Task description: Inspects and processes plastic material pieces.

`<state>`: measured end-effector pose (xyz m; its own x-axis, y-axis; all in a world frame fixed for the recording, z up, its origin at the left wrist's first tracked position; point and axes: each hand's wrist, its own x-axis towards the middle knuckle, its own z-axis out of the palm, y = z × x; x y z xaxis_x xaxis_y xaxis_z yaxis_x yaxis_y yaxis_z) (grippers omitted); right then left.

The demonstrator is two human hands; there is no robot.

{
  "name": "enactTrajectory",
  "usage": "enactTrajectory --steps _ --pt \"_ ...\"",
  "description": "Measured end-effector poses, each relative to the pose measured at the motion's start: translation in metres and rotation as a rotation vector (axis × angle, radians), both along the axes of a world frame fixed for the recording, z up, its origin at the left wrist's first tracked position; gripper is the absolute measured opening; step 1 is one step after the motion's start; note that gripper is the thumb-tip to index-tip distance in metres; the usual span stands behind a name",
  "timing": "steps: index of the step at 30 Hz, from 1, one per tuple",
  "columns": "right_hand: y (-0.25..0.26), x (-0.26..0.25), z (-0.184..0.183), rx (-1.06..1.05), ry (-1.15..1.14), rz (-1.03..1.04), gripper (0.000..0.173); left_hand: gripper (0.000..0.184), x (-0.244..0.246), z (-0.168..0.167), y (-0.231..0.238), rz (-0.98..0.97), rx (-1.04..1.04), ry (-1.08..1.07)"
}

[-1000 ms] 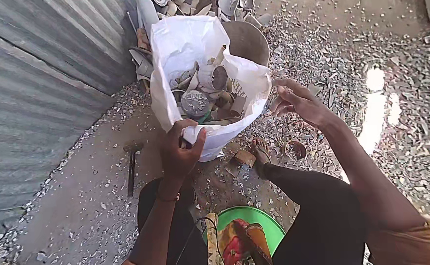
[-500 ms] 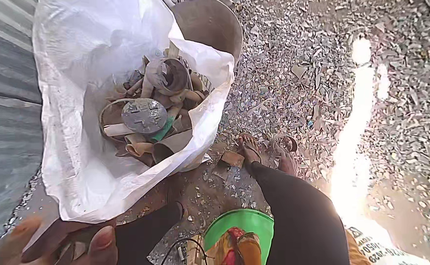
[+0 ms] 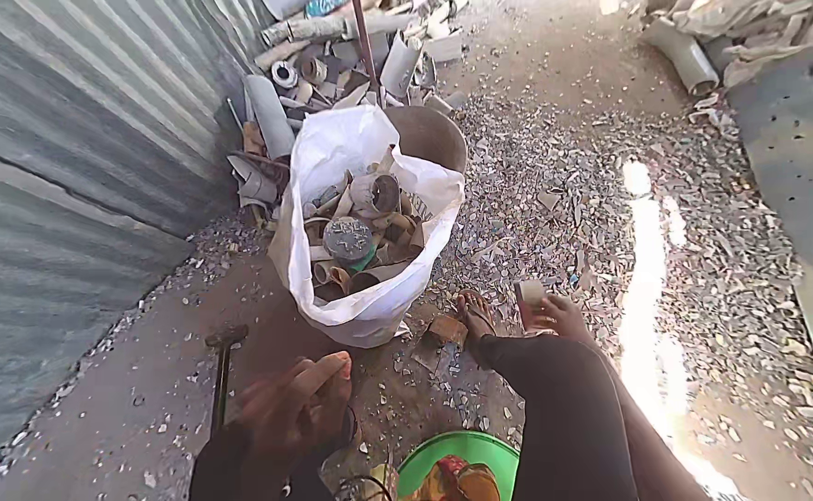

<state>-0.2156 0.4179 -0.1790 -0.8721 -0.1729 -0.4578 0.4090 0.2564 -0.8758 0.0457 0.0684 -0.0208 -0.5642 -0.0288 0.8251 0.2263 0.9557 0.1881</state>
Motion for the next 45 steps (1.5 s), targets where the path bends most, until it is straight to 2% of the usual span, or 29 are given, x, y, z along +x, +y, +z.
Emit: enactTrajectory --steps 2,5,6,8,10,12,14,15,17,19,22,25,29,32,34,37,39,43,45 --pt "0.008 0.003 0.058 -0.318 0.115 0.02 0.023 0.014 -0.003 0.001 0.0 -0.063 0.022 0.044" --pt "0.015 0.018 0.146 -0.644 0.275 0.251 0.017 0.017 -0.003 0.004 0.006 -0.117 0.142 0.006" --pt "0.012 0.024 0.167 -0.727 0.319 0.357 0.013 0.021 -0.002 0.005 0.009 -0.129 0.254 -0.063" --pt "-0.002 0.039 0.201 -0.842 0.389 0.564 0.021 0.027 0.001 0.008 0.017 -0.129 0.635 -0.25" --pt "-0.02 0.057 0.222 -0.929 0.428 0.744 0.029 0.016 0.005 0.019 0.022 -0.209 1.083 -0.423" --pt "-0.04 0.076 0.23 -1.006 0.428 0.917 0.033 0.02 0.014 0.022 0.017 -0.395 1.301 -0.576" --pt "-0.063 0.093 0.232 -0.982 0.423 1.069 0.032 0.033 0.025 0.02 0.009 -0.578 1.34 -0.726" --pt "-0.074 0.101 0.23 -0.937 0.414 1.108 0.031 0.037 0.031 0.021 0.009 -0.61 1.357 -0.785" --pt "-0.093 0.112 0.223 -0.888 0.328 1.099 0.028 0.033 0.041 0.026 0.014 -0.52 1.406 -0.873" --pt "-0.107 0.115 0.213 -0.956 0.173 1.036 0.025 0.027 0.047 0.026 0.013 -0.478 1.463 -0.874" --pt "-0.112 0.113 0.196 -1.089 -0.002 0.963 0.025 0.036 0.049 0.014 0.001 -0.776 1.48 -0.741" --pt "-0.109 0.118 0.18 -1.11 -0.036 0.95 0.026 0.032 0.052 0.012 -0.003 -0.976 1.446 -0.712" --pt "-0.111 0.131 0.177 -1.053 -0.051 0.961 0.027 0.027 0.055 0.013 0.002 -0.949 1.348 -0.772" --pt "-0.112 0.136 0.183 -0.964 -0.048 0.871 0.024 0.021 0.051 0.013 0.002 -0.952 1.331 -0.782" --pt "-0.113 0.138 0.194 -0.766 0.027 0.745 0.024 0.021 0.048 0.013 0.001 -0.944 1.321 -0.782" --pt "-0.112 0.133 0.186 -0.3 0.436 0.598 0.02 0.018 0.045 0.016 0.001 -0.886 1.24 -0.853" --pt "-0.105 0.123 0.17 -0.029 0.646 0.562 0.015 0.016 0.04 0.018 0.0 -0.766 1.073 -0.946" --pt "-0.078 0.108 0.153 0.178 0.681 0.511 0.016 0.033 0.04 0.011 -0.004 -0.354 0.722 -1.237" --pt "-0.063 0.093 0.14 0.317 0.759 0.541 0.017 0.037 0.04 0.008 -0.003 -0.172 0.645 -1.372"
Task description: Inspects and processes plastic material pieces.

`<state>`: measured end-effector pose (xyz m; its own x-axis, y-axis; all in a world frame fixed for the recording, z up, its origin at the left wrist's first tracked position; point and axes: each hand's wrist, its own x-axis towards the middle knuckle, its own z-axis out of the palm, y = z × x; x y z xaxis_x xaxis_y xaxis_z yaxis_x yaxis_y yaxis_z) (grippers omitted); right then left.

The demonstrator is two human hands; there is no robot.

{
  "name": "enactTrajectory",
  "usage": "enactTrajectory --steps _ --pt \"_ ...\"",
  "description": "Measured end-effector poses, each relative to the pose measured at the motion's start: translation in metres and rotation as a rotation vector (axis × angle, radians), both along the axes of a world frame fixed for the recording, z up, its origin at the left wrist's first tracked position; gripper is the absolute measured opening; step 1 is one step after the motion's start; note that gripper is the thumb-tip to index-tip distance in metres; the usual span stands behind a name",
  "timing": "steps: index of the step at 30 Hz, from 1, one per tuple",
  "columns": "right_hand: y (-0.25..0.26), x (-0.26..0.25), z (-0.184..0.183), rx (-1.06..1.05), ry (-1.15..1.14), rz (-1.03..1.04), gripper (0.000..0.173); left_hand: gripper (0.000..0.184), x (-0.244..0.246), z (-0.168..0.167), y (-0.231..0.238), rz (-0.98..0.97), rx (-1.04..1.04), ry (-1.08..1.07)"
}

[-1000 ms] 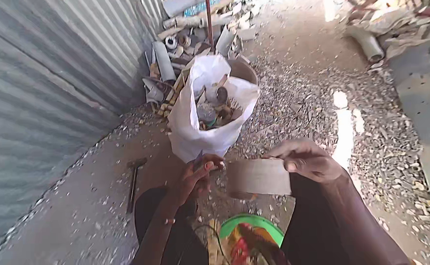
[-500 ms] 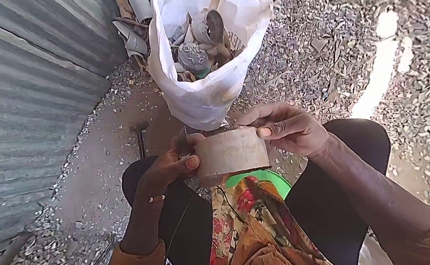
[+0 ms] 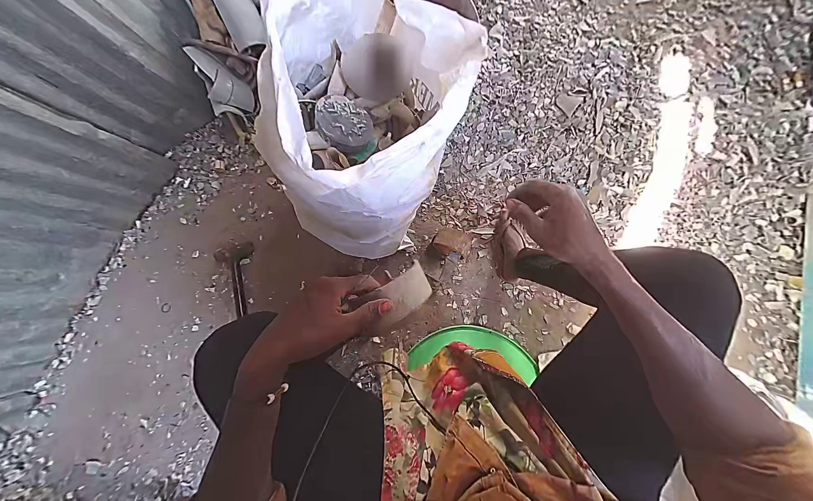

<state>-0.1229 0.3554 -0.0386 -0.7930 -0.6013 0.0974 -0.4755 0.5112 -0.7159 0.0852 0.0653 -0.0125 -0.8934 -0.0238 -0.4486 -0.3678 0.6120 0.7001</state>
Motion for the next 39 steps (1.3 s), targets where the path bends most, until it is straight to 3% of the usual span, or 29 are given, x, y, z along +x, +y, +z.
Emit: enactTrajectory --steps 3,7,11,14,17,20,24,26,28,31,32,34,37,38,39 --pt "0.019 -0.017 -0.041 0.183 0.003 0.021 0.017 0.031 0.006 0.002 -0.002 0.099 -0.015 -0.107" --pt "0.025 -0.015 -0.097 0.423 -0.443 0.132 0.026 0.022 0.009 0.003 -0.004 0.242 0.055 -0.08" --pt "-0.006 0.001 -0.142 0.693 -0.576 0.302 0.046 0.027 0.004 0.001 -0.002 0.201 -0.001 -0.091" --pt "-0.042 0.015 -0.163 0.708 -0.525 0.324 0.048 0.033 -0.006 0.001 0.0 0.177 -0.063 -0.145" --pt "-0.07 0.049 -0.153 0.48 -0.535 0.491 0.039 0.031 -0.011 0.002 0.003 0.257 -0.006 -0.145" --pt "-0.083 0.085 -0.118 0.188 -0.772 0.673 0.032 0.027 -0.015 0.007 0.011 0.356 0.187 -0.065" --pt "-0.088 0.127 -0.063 -0.129 -1.122 0.701 0.06 0.023 -0.015 0.004 0.027 0.395 0.473 0.07" --pt "-0.092 0.14 -0.044 -0.264 -1.189 0.652 0.063 0.02 -0.016 0.001 0.036 0.429 0.55 0.096" --pt "-0.096 0.137 -0.04 -0.229 -1.094 0.707 0.047 0.015 -0.018 0.0 0.04 0.474 0.565 0.118" --pt "-0.096 0.095 -0.065 0.289 -0.569 0.973 0.024 0.012 -0.019 -0.001 0.035 0.541 0.526 0.16" --pt "-0.095 0.079 -0.081 0.528 -0.492 0.961 0.024 0.012 -0.017 0.002 0.032 0.559 0.504 0.159" --pt "-0.091 0.045 -0.127 0.838 -0.483 0.711 0.031 0.012 -0.013 0.007 0.025 0.587 0.455 0.148" --pt "-0.068 0.023 -0.168 0.699 -0.37 0.121 0.046 0.012 -0.009 0.004 0.02 0.603 0.425 0.154" --pt "-0.062 0.025 -0.158 0.645 -0.354 0.015 0.053 0.012 -0.008 0.002 0.019 0.6 0.42 0.146" --pt "-0.064 0.015 -0.131 0.773 -0.568 0.052 0.064 0.012 -0.007 -0.001 0.018 0.6 0.416 0.129"
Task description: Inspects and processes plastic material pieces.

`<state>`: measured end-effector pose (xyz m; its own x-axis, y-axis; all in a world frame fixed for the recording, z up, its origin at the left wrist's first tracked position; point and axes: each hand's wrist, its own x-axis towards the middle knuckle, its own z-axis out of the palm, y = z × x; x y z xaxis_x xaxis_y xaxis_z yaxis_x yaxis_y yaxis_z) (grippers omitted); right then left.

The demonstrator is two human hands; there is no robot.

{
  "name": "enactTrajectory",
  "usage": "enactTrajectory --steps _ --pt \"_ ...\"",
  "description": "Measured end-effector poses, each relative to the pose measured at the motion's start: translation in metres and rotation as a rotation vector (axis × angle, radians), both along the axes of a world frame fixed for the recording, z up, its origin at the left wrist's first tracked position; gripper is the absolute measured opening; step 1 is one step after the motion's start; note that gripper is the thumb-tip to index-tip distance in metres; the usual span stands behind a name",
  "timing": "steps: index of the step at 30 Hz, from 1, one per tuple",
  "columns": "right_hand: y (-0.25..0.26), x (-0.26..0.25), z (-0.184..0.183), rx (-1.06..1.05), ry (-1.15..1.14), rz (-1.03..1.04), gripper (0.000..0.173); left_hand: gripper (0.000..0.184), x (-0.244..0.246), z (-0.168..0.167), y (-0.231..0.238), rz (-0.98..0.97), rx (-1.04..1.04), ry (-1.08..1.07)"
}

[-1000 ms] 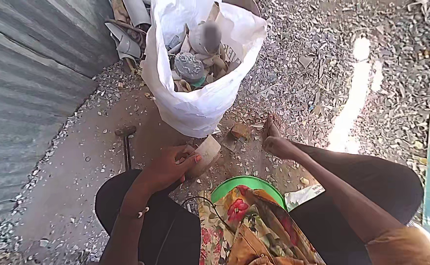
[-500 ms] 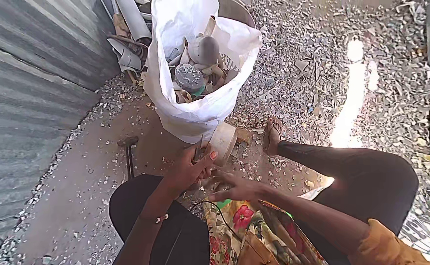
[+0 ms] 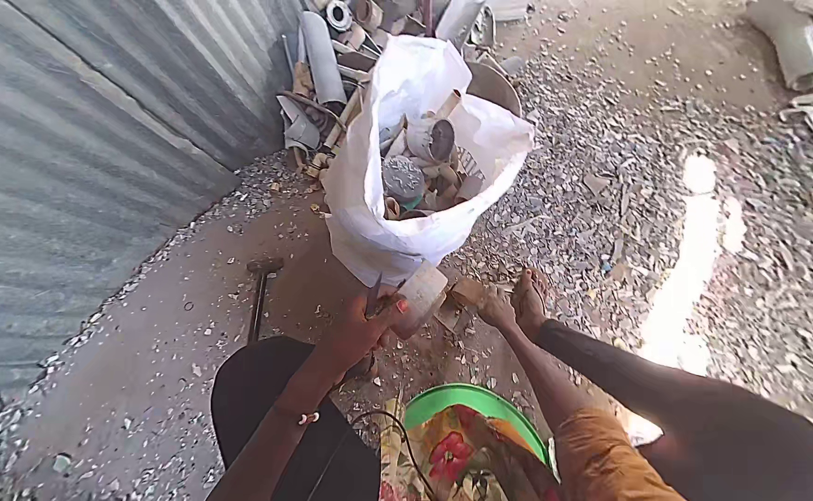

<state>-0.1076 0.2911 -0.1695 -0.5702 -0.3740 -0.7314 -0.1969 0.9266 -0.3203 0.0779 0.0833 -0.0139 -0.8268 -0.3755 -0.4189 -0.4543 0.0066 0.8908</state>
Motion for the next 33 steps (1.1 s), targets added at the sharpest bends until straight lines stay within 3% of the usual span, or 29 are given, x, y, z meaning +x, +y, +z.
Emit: enactTrajectory --steps 2,3,5,7,8,10,14,16,19,23,27,30,33 --pt "-0.004 0.015 -0.065 -0.294 0.336 -0.297 0.065 0.015 -0.001 -0.006 -0.004 0.007 0.004 -0.05" --pt "-0.006 0.016 -0.079 -0.314 0.31 -0.338 0.064 0.017 -0.002 -0.007 -0.006 0.01 -0.001 -0.08" --pt "0.004 0.0 -0.072 -0.126 -0.104 -0.179 0.067 0.018 -0.006 -0.009 -0.007 0.002 -0.022 -0.117" --pt "0.017 0.006 -0.167 -0.277 0.159 -0.25 0.069 0.018 -0.014 -0.011 -0.001 -0.034 -0.034 -0.128" --pt "0.019 0.005 -0.194 -0.307 0.168 -0.302 0.077 0.018 -0.02 -0.009 0.003 -0.06 -0.041 -0.119" --pt "0.014 0.013 -0.2 -0.367 0.072 -0.529 0.075 0.023 -0.028 -0.009 0.01 -0.116 -0.051 -0.09" --pt "0.0 0.006 -0.132 -0.477 -0.078 -0.942 0.05 0.019 -0.032 -0.007 0.012 -0.169 -0.031 -0.021" --pt "-0.008 0.011 -0.131 -0.585 -0.035 -1.199 0.056 0.018 -0.029 -0.004 0.01 -0.152 -0.019 -0.016" --pt "-0.009 0.001 -0.073 -0.734 -0.102 -1.402 0.049 0.021 -0.024 -0.004 0.007 -0.133 -0.074 -0.007" --pt "0.007 -0.015 0.015 -1.178 -0.296 -1.443 0.047 0.029 -0.016 -0.007 -0.001 -0.195 -0.33 -0.053" --pt "0.017 0.013 0.102 -1.462 -0.411 -1.532 0.04 0.027 -0.011 -0.003 0.0 -0.203 -0.394 -0.042" --pt "0.019 0.037 0.119 -1.569 -0.597 -1.475 0.038 0.026 -0.009 -0.003 -0.001 -0.219 -0.408 -0.065" --pt "0.018 0.056 0.118 -1.725 -0.843 -1.246 0.043 0.027 -0.007 -0.008 -0.002 -0.267 -0.454 -0.095"
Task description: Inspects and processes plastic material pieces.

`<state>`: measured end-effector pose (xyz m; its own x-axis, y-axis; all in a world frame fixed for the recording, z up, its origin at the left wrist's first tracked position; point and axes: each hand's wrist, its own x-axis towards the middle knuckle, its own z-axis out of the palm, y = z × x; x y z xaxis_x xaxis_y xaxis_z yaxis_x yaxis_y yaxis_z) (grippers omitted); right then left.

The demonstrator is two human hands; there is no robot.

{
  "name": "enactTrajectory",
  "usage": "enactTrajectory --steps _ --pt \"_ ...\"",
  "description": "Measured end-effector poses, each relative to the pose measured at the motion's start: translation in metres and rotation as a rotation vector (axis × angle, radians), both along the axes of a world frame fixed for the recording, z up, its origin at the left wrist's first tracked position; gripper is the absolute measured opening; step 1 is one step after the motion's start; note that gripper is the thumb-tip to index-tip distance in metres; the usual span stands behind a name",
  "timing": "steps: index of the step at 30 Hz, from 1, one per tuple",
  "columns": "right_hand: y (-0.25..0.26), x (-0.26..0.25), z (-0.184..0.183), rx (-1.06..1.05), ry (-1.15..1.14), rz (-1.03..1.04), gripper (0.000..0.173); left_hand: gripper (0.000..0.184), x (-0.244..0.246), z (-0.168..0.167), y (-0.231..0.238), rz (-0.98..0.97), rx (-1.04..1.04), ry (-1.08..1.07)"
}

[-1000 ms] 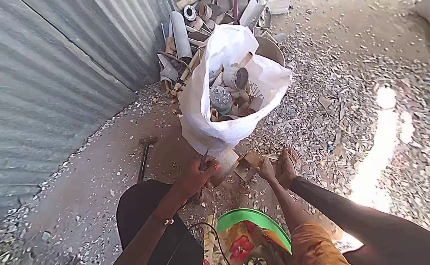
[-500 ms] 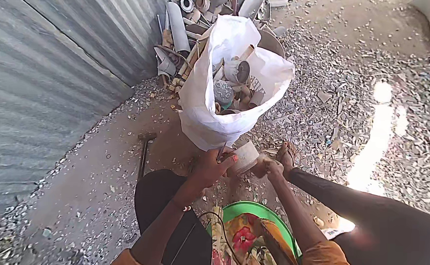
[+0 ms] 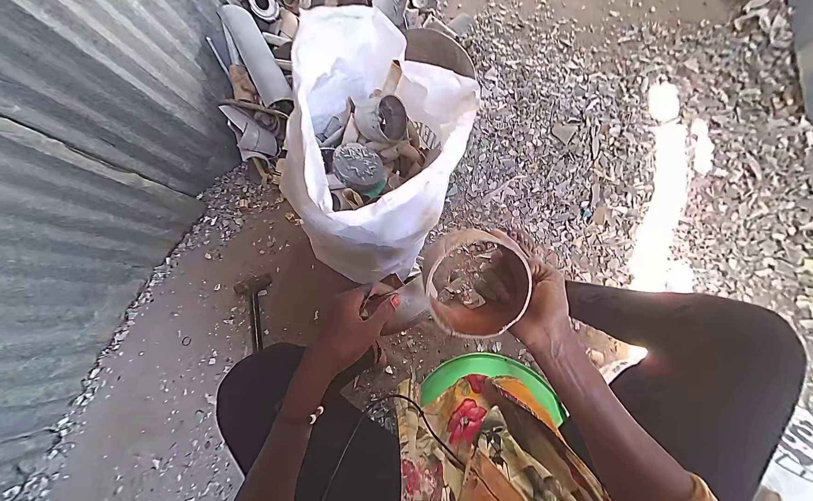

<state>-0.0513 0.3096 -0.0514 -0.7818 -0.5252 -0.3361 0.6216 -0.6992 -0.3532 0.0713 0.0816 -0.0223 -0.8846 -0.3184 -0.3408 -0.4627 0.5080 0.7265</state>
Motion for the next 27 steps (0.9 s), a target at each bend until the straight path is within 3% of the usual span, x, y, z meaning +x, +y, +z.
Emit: enactTrajectory --steps 6,11,16,18,21,23,25,27 --pt "0.009 0.018 0.0 -0.328 0.061 0.172 0.034 0.028 -0.001 -0.003 0.002 -0.043 -0.124 -0.045" --pt "0.016 0.019 0.008 -0.401 0.034 0.141 0.029 0.028 -0.007 0.0 0.008 -0.075 -0.197 -0.085" --pt "0.022 0.015 0.006 -0.385 0.181 0.185 0.026 0.028 -0.011 -0.005 0.007 -0.11 -0.206 -0.123" --pt "0.03 -0.003 -0.003 -0.194 0.315 0.242 0.028 0.027 -0.013 -0.01 0.003 -0.115 -0.194 -0.152" --pt "0.038 -0.039 -0.027 0.573 0.543 0.289 0.038 0.027 -0.015 -0.013 0.0 -0.093 -0.158 -0.191" --pt "0.034 -0.057 -0.058 1.086 0.729 0.395 0.032 0.028 -0.015 -0.011 -0.001 -0.08 -0.143 -0.225" --pt "0.022 -0.064 -0.086 1.477 0.86 0.593 0.032 0.029 -0.016 -0.01 -0.003 -0.081 -0.145 -0.253" --pt "0.009 -0.058 -0.119 1.739 1.025 0.616 0.033 0.032 -0.017 -0.009 -0.005 -0.08 -0.126 -0.268"
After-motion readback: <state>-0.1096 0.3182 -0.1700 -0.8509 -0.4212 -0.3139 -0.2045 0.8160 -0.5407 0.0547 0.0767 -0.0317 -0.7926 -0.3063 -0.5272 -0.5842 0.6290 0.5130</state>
